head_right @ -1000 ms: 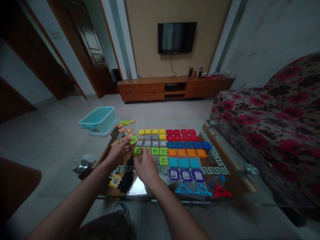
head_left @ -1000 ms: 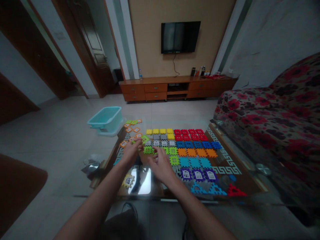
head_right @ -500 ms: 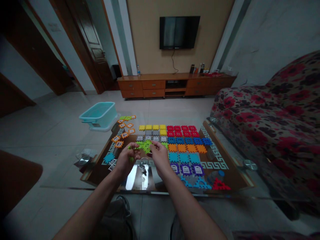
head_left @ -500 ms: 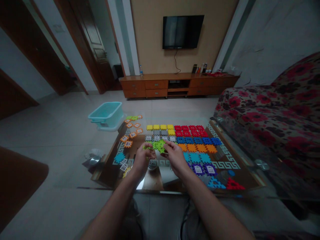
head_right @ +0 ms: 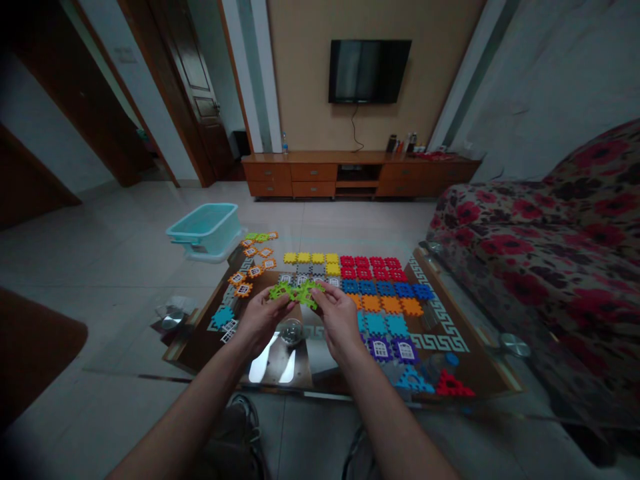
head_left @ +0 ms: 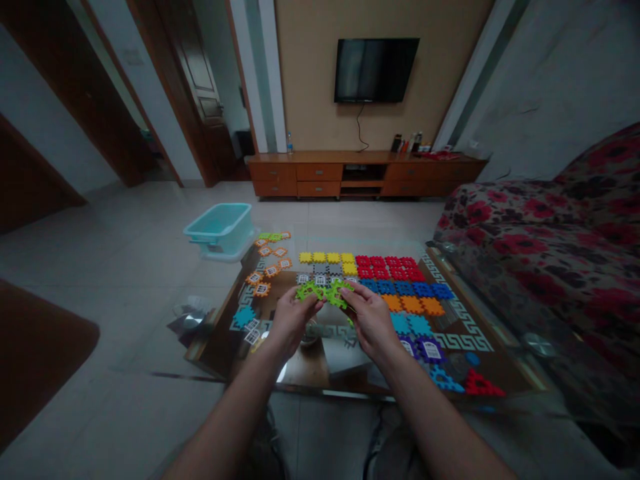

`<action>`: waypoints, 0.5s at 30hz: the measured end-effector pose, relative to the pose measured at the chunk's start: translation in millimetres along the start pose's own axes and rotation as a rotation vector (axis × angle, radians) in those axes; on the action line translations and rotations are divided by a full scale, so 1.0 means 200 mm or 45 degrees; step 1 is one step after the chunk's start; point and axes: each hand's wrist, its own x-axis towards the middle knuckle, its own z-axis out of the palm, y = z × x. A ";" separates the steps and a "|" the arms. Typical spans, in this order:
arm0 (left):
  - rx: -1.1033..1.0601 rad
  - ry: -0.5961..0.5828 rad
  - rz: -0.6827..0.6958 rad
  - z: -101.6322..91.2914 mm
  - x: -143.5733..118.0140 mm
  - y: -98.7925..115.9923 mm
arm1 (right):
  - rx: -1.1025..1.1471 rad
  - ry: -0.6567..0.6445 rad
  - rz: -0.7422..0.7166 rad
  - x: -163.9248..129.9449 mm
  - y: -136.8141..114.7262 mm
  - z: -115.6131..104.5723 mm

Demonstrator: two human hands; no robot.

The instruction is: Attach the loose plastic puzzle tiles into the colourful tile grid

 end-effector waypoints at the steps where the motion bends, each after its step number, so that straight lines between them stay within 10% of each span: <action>1: -0.023 -0.016 -0.005 0.00 0.00 0.00 | -0.007 0.003 -0.014 0.00 0.00 0.00; 15: -0.015 -0.389 -0.158 -0.01 -0.02 -0.01 | -0.267 0.036 -0.240 0.02 0.01 -0.04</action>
